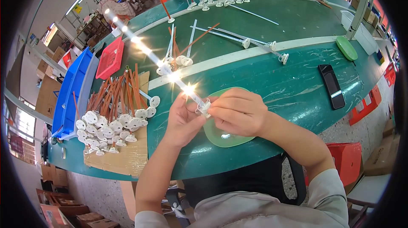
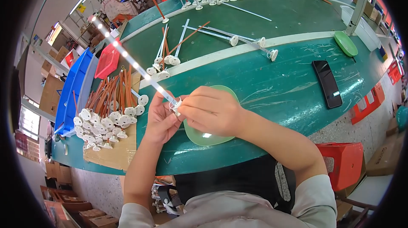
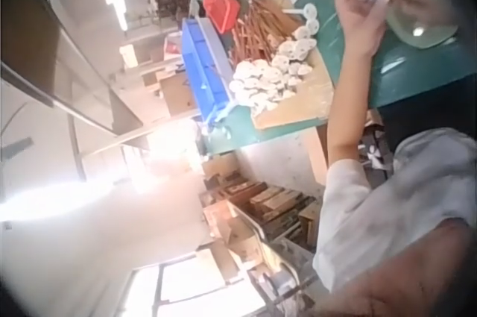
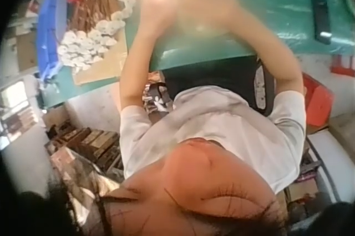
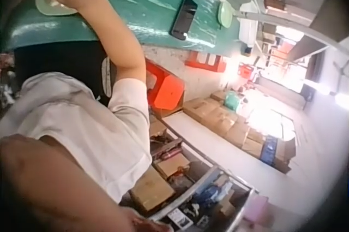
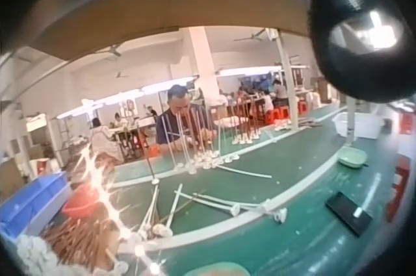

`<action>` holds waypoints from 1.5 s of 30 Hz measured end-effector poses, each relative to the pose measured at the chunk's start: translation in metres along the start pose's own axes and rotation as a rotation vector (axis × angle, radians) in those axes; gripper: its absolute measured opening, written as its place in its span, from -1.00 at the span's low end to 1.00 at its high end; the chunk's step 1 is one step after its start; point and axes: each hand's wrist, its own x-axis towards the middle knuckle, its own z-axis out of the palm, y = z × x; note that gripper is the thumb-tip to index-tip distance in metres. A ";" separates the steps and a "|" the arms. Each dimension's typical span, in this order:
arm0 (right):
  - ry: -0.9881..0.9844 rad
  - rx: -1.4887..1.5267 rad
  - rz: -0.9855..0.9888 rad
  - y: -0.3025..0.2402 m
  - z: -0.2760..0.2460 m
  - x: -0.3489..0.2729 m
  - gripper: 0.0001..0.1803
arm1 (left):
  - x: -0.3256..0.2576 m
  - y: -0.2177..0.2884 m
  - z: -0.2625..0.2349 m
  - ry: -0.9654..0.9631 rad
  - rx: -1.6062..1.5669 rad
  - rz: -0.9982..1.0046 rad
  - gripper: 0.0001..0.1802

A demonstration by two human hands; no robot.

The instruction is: Assembling small plastic components onto thin rods at a workstation.

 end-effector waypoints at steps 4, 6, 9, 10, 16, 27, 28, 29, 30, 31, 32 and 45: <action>-0.048 0.049 -0.013 0.006 -0.002 0.001 -0.70 | 0.003 0.005 -0.002 0.040 0.008 -0.002 -0.34; -0.070 0.075 0.010 0.005 -0.004 0.003 -0.71 | 0.003 0.005 -0.003 0.049 -0.013 0.008 -0.43; -0.040 0.060 0.018 0.004 -0.001 -0.001 -0.72 | 0.003 0.008 0.000 0.055 0.095 0.001 -0.51; -0.040 0.063 0.019 0.004 -0.001 -0.001 -0.72 | 0.003 0.009 0.001 0.058 0.095 0.002 -0.51; -0.036 0.044 0.005 0.003 -0.004 -0.001 -0.70 | 0.003 0.010 0.006 0.077 0.190 0.007 -0.56; -0.502 -0.023 0.721 0.006 -0.011 -0.005 -0.82 | 0.014 0.026 0.008 0.356 0.433 0.144 -0.50; -0.505 -0.025 0.725 0.007 -0.011 -0.008 -0.82 | 0.015 0.026 0.006 0.428 0.456 0.171 -0.49; -0.647 -0.095 0.714 0.008 -0.009 -0.014 -0.83 | 0.016 0.025 0.006 0.441 0.454 0.183 -0.43; -0.788 -0.164 0.698 0.009 -0.008 -0.017 -0.83 | 0.016 0.024 0.006 0.441 0.451 0.181 -0.43; -0.791 -0.165 0.702 0.008 -0.008 -0.017 -0.83 | 0.015 0.022 0.008 0.431 0.463 0.166 -0.40; -0.841 -0.122 0.717 0.008 -0.007 -0.015 -0.81 | 0.015 0.021 0.009 0.420 0.475 0.152 -0.38; -1.042 -0.008 0.814 0.003 -0.011 -0.013 -0.80 | 0.010 0.015 0.020 0.353 0.513 0.069 -0.31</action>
